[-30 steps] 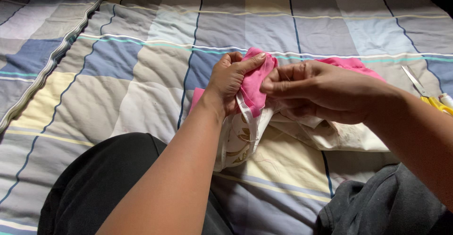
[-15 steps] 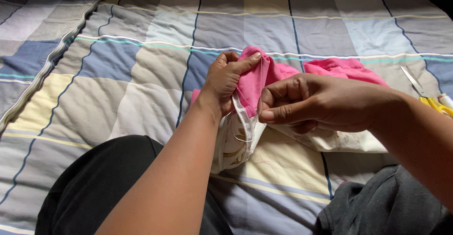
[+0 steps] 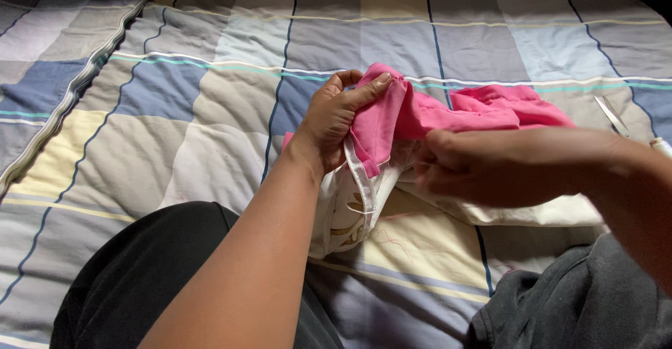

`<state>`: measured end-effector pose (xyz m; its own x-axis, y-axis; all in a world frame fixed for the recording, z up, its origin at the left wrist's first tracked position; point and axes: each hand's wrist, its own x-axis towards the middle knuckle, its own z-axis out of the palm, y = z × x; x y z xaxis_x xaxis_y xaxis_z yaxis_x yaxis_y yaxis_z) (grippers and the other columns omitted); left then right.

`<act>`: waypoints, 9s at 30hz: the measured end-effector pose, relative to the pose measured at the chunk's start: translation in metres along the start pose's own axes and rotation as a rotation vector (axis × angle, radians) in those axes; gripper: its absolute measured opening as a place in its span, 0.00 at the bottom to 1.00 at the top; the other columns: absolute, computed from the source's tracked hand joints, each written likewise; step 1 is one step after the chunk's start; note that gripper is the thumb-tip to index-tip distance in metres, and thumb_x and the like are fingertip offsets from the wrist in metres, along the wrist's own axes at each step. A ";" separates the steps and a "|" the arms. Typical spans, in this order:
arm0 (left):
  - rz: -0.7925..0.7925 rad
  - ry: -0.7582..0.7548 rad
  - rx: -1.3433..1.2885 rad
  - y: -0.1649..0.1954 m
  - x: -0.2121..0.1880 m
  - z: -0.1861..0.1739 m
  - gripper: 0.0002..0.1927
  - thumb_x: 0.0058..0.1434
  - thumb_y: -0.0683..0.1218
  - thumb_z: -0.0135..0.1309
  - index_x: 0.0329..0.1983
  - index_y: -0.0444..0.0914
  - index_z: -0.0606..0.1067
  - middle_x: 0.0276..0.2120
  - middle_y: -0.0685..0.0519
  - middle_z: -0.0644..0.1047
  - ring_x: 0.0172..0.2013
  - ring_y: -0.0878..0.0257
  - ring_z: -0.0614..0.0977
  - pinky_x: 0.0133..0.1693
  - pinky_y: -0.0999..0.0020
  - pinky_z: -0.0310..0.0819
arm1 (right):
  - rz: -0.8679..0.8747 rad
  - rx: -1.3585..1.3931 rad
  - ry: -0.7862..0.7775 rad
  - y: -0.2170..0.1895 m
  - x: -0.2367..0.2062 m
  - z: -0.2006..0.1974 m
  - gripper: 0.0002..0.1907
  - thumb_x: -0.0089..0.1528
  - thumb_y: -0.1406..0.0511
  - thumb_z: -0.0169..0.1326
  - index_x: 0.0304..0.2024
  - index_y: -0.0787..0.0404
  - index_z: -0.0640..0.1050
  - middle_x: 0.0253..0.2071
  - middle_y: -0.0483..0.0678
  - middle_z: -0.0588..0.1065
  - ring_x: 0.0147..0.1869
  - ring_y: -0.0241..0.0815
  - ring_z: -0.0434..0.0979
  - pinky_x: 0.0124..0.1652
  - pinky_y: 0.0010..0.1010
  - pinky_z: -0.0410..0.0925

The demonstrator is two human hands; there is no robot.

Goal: The person sits on a bed and hand-sews a pink fabric garment with a needle and thread. They align the fabric edges, thread the needle from a spool, stitch along the seam, cut the thread with scissors, and pull the fabric to check the stitching.

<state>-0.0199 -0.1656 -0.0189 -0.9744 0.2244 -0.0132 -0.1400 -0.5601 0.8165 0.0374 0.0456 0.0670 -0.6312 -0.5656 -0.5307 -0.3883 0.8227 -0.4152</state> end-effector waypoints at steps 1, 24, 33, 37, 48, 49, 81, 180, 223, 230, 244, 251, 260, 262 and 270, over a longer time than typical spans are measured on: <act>-0.007 -0.005 0.002 0.001 0.000 -0.001 0.25 0.57 0.46 0.66 0.52 0.35 0.67 0.41 0.47 0.78 0.38 0.62 0.83 0.38 0.68 0.83 | 0.006 0.034 0.010 0.006 0.000 -0.005 0.12 0.67 0.57 0.50 0.46 0.58 0.77 0.31 0.41 0.72 0.31 0.35 0.74 0.33 0.29 0.72; -0.191 -0.420 0.077 0.002 -0.004 0.011 0.25 0.63 0.50 0.63 0.56 0.33 0.69 0.45 0.47 0.80 0.42 0.63 0.84 0.46 0.67 0.83 | -0.208 1.020 0.278 0.106 0.018 -0.056 0.11 0.66 0.67 0.57 0.32 0.70 0.75 0.53 0.45 0.84 0.38 0.34 0.77 0.40 0.27 0.73; -0.136 -0.415 0.242 0.012 -0.010 0.012 0.23 0.60 0.51 0.65 0.52 0.35 0.72 0.40 0.47 0.82 0.38 0.64 0.85 0.39 0.70 0.84 | -0.289 1.082 -0.021 0.123 0.036 -0.045 0.12 0.69 0.68 0.63 0.36 0.74 0.79 0.26 0.44 0.71 0.29 0.33 0.68 0.29 0.25 0.66; -0.056 -0.349 0.255 0.018 -0.011 0.012 0.25 0.58 0.51 0.67 0.52 0.35 0.73 0.40 0.47 0.83 0.39 0.63 0.85 0.40 0.69 0.84 | -0.167 0.976 0.198 0.120 0.035 -0.049 0.09 0.61 0.65 0.60 0.36 0.68 0.80 0.30 0.48 0.78 0.33 0.35 0.76 0.33 0.25 0.71; 0.019 -0.281 0.235 0.020 -0.004 0.012 0.33 0.55 0.49 0.69 0.59 0.33 0.68 0.40 0.43 0.83 0.39 0.61 0.86 0.40 0.69 0.85 | -0.140 1.051 0.375 0.116 0.041 -0.050 0.10 0.65 0.65 0.56 0.41 0.67 0.81 0.36 0.49 0.80 0.41 0.38 0.79 0.45 0.30 0.72; 0.015 -0.281 0.227 0.021 -0.004 0.012 0.34 0.55 0.49 0.69 0.60 0.32 0.68 0.40 0.42 0.83 0.39 0.61 0.86 0.39 0.69 0.85 | -0.147 1.053 0.377 0.115 0.040 -0.050 0.10 0.66 0.65 0.56 0.42 0.68 0.81 0.36 0.49 0.80 0.41 0.38 0.79 0.45 0.30 0.72; 0.033 -0.265 0.201 0.014 0.001 0.002 0.34 0.55 0.44 0.68 0.61 0.31 0.66 0.42 0.40 0.82 0.39 0.59 0.86 0.41 0.67 0.85 | 0.043 0.741 0.634 0.044 0.030 -0.040 0.09 0.61 0.70 0.60 0.35 0.75 0.80 0.31 0.59 0.82 0.34 0.44 0.84 0.35 0.28 0.75; -0.124 -0.317 -0.044 0.011 -0.002 0.005 0.34 0.57 0.45 0.67 0.62 0.38 0.63 0.48 0.45 0.78 0.44 0.58 0.84 0.43 0.61 0.86 | -0.089 1.335 0.204 0.081 0.054 -0.031 0.15 0.65 0.59 0.53 0.47 0.63 0.79 0.43 0.48 0.80 0.47 0.41 0.79 0.51 0.39 0.71; 0.011 -0.014 0.023 -0.009 0.003 0.000 0.24 0.55 0.41 0.66 0.50 0.36 0.66 0.40 0.41 0.80 0.35 0.56 0.85 0.34 0.59 0.88 | -0.560 0.422 0.866 0.044 0.050 -0.009 0.04 0.67 0.69 0.60 0.44 0.57 0.79 0.47 0.44 0.76 0.56 0.37 0.76 0.58 0.34 0.72; 0.065 0.067 0.068 -0.002 0.015 -0.014 0.24 0.55 0.42 0.66 0.50 0.34 0.68 0.40 0.43 0.80 0.35 0.59 0.85 0.37 0.65 0.86 | -0.728 1.159 0.562 0.058 0.042 -0.028 0.04 0.78 0.64 0.44 0.51 0.56 0.70 0.49 0.49 0.77 0.63 0.46 0.79 0.70 0.44 0.69; 0.073 0.140 0.095 -0.003 0.015 -0.015 0.23 0.55 0.42 0.66 0.50 0.35 0.69 0.40 0.44 0.80 0.35 0.60 0.85 0.36 0.65 0.86 | -0.722 1.761 -0.247 0.056 0.000 -0.041 0.09 0.72 0.69 0.44 0.53 0.65 0.67 0.34 0.42 0.64 0.33 0.31 0.64 0.45 0.37 0.71; 0.102 0.136 0.066 -0.004 0.018 -0.016 0.23 0.56 0.41 0.66 0.50 0.35 0.68 0.40 0.43 0.79 0.34 0.59 0.84 0.35 0.64 0.86 | -0.395 1.492 -0.208 0.063 0.016 -0.031 0.06 0.72 0.66 0.44 0.47 0.62 0.68 0.33 0.40 0.63 0.29 0.28 0.58 0.29 0.20 0.59; 0.131 0.110 0.051 -0.005 0.017 -0.008 0.23 0.56 0.40 0.65 0.50 0.34 0.67 0.39 0.43 0.79 0.34 0.60 0.84 0.35 0.66 0.86 | -0.094 1.295 0.181 0.041 0.041 -0.019 0.23 0.69 0.52 0.51 0.57 0.60 0.79 0.26 0.38 0.66 0.25 0.28 0.59 0.23 0.22 0.57; 0.138 0.094 0.051 -0.005 0.017 -0.007 0.23 0.56 0.40 0.65 0.51 0.33 0.67 0.39 0.43 0.80 0.34 0.60 0.84 0.35 0.66 0.86 | -0.094 1.233 0.258 0.030 0.044 -0.014 0.21 0.66 0.54 0.54 0.57 0.58 0.79 0.24 0.37 0.65 0.23 0.26 0.56 0.20 0.21 0.52; 0.130 0.025 0.004 -0.006 0.017 -0.004 0.24 0.57 0.40 0.65 0.51 0.34 0.66 0.39 0.42 0.80 0.34 0.59 0.85 0.35 0.64 0.86 | 0.003 1.127 0.476 0.011 0.058 -0.007 0.13 0.63 0.60 0.57 0.46 0.59 0.80 0.21 0.35 0.67 0.19 0.25 0.51 0.19 0.20 0.46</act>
<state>-0.0358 -0.1612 -0.0263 -0.9884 0.1295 0.0788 -0.0111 -0.5799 0.8146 -0.0079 0.0221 0.0371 -0.9056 -0.2921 -0.3076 0.2635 0.1809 -0.9475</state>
